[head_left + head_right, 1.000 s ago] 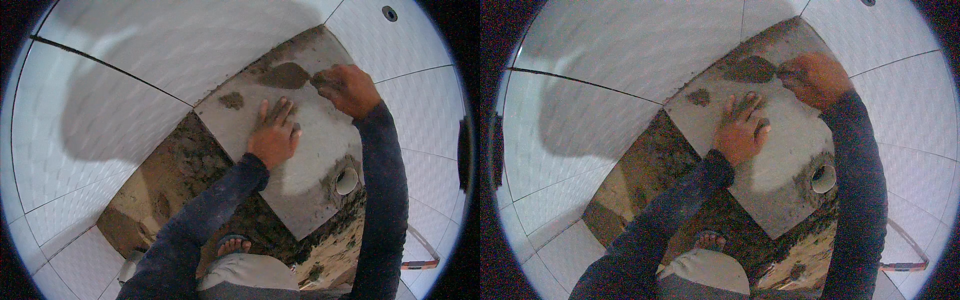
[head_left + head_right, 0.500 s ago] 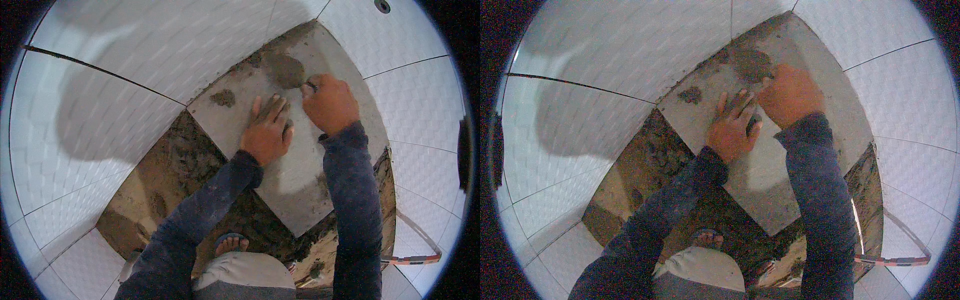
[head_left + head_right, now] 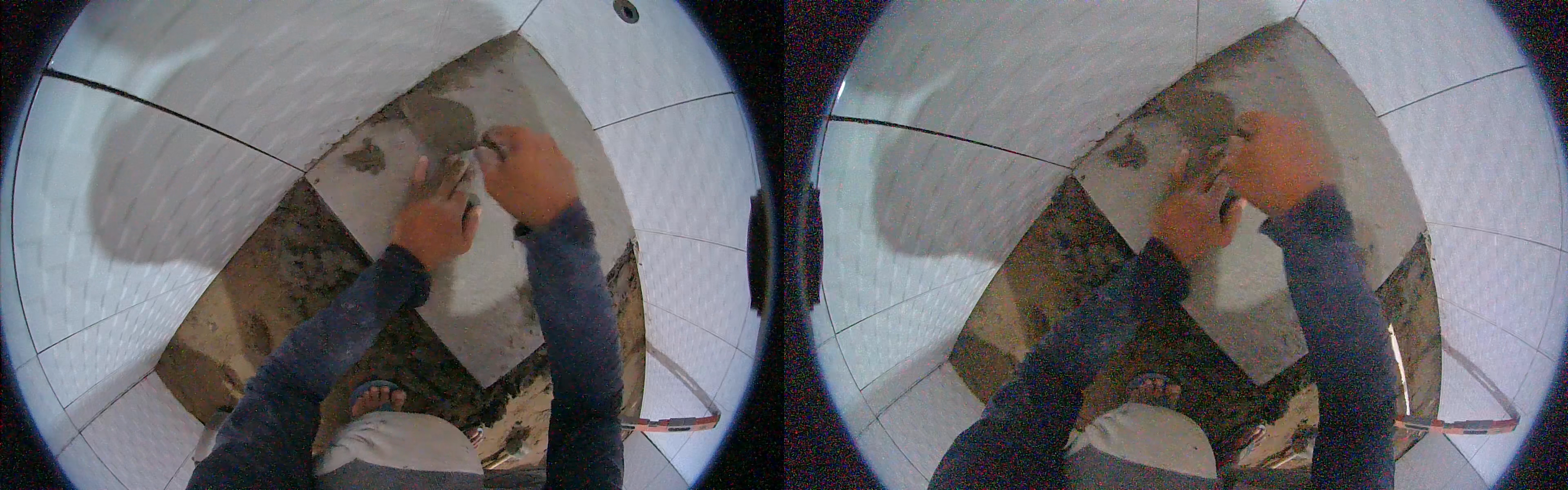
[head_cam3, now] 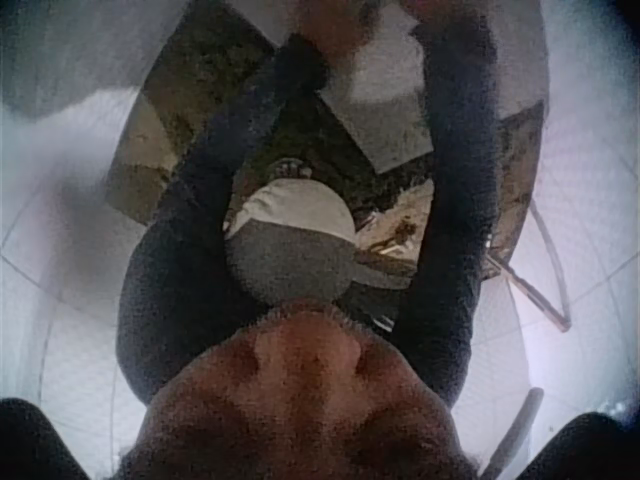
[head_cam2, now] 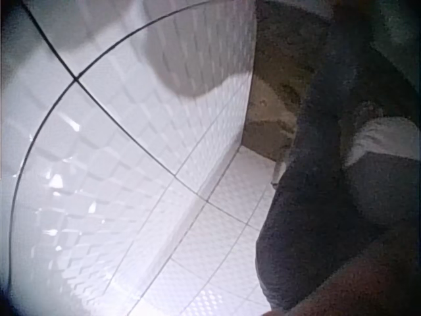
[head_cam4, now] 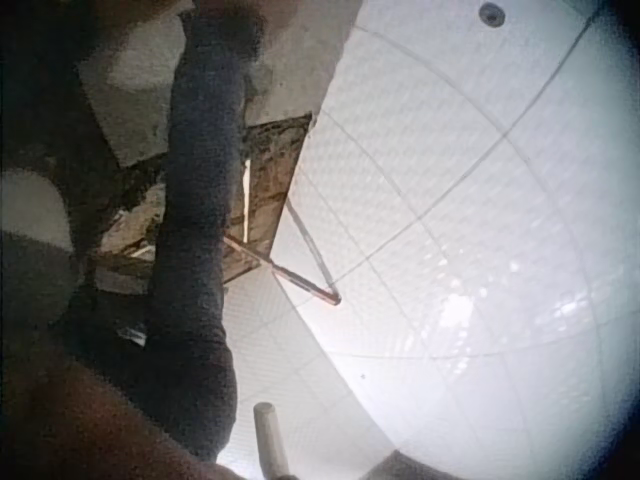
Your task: The person installs a large floor tile around a drain pipe. They spread wet cement with a trowel, position the tile, and use a rubber mallet to tap it into place. A spirit level is used to check the tile's alignment, and the person repeatedly adjusts the tile and fills gaps with more cement.
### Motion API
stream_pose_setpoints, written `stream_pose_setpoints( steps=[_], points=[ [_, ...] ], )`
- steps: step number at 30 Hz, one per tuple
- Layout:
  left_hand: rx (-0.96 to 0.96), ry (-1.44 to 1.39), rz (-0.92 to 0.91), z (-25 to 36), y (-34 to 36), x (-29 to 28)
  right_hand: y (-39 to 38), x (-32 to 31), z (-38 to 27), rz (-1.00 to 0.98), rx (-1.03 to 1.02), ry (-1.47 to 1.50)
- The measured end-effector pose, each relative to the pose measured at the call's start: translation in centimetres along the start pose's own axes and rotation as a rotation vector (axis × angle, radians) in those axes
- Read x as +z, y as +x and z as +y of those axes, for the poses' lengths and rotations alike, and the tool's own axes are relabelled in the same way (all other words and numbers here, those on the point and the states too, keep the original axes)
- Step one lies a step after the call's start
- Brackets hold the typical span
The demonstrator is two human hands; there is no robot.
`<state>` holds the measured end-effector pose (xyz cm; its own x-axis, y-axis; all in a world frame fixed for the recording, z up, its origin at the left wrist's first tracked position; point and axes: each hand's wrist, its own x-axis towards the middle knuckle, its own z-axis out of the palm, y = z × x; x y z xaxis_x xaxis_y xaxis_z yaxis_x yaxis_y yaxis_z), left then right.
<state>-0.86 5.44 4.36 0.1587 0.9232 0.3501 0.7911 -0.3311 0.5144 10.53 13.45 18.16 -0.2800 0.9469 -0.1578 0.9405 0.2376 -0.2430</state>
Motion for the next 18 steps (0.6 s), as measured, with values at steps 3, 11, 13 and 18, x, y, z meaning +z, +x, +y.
stream_pose_setpoints(
  steps=[3, 11, 13, 18],
  points=[
    [-0.013, 0.007, -0.025, 0.1, -0.1, -0.1, 0.2, -1.3, 0.0, -0.006, -0.138, -0.11],
    [0.001, 0.023, -0.024, -0.1, 0.0, -0.1, 3.5, -2.0, 3.1, 0.08, -0.204, -0.197],
    [0.005, 0.031, -0.016, 0.0, -0.1, 0.0, 4.1, -2.0, 4.1, 0.049, -0.301, -0.2],
    [0.006, 0.001, 0.036, 0.0, 0.0, 0.1, 4.5, -2.1, 4.6, 0.091, -0.22, -0.227]
  ],
)
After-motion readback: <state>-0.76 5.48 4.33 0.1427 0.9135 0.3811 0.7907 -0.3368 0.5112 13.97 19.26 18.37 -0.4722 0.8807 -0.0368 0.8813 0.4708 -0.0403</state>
